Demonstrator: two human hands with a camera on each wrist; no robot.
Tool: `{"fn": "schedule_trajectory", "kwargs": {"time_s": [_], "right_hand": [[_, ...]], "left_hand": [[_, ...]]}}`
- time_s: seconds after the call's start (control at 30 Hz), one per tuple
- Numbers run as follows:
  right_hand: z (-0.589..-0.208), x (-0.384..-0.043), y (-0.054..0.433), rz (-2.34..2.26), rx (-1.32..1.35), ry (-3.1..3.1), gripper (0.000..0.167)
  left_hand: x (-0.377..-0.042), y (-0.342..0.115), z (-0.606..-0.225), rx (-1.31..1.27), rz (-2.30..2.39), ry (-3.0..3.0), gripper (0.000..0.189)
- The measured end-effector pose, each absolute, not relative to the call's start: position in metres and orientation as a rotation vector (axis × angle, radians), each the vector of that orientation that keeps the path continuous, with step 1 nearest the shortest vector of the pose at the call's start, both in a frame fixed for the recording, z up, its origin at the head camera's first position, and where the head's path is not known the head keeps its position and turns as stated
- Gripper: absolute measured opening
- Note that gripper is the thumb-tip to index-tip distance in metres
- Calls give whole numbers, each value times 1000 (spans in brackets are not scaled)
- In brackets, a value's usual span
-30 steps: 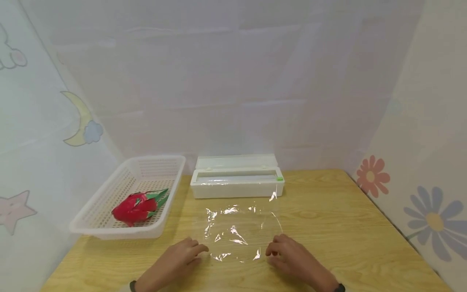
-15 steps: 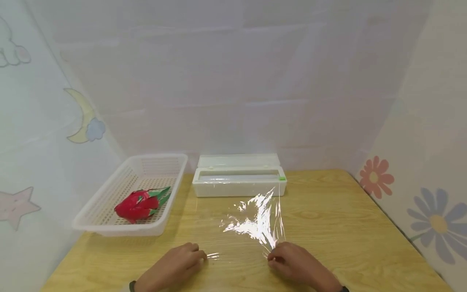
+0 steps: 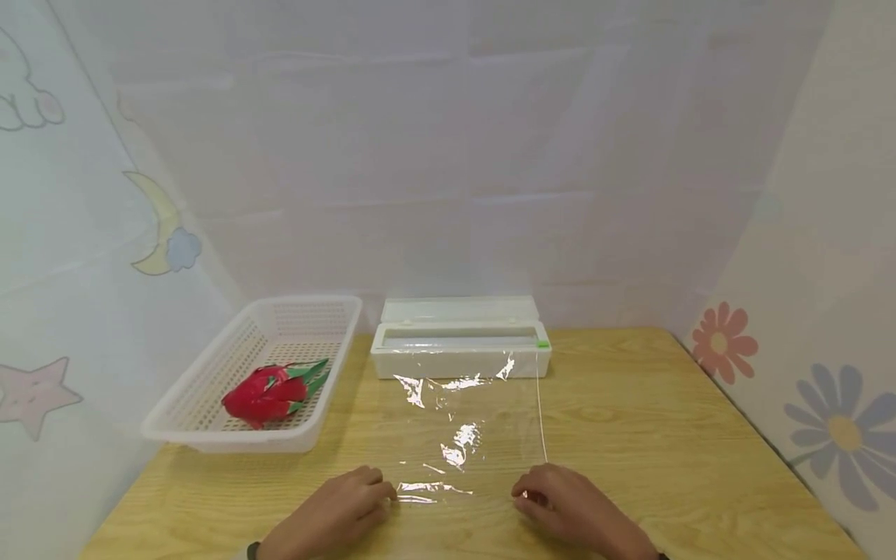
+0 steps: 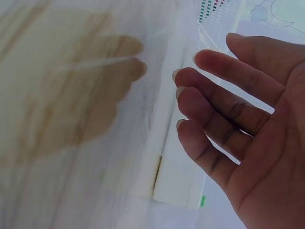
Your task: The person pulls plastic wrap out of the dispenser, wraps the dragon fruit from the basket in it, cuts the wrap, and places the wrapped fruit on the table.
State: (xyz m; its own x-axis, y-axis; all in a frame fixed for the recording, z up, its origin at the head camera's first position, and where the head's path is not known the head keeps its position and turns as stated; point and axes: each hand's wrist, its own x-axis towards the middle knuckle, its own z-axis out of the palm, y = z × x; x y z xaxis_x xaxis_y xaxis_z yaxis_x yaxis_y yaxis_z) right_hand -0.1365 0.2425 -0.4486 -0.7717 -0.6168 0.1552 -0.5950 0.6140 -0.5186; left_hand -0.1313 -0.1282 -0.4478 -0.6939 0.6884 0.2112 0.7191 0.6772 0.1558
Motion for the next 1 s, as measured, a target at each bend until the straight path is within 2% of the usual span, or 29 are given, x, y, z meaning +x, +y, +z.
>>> {"fn": "schedule_trajectory", "kwargs": {"time_s": [0.2,0.4,0.57,1.0], "right_hand": [[-452,-135,239,-911,-1215,2942,7],[-455,-137,236,-1013,-1388,3100,23],[-456,-137,235,-1084,-1439,3100,27],[-453,-138,235,-1167,-1403,3183,50]], "left_hand": [[-131,-128,-451,-1161,-351,-2694,11],[-132,-127,-451,-1159,-321,-2643,10],[-131,-126,-450,-1151,-295,-2594,15],[-134,-125,-447,-1058,-378,-2497,44]]}}
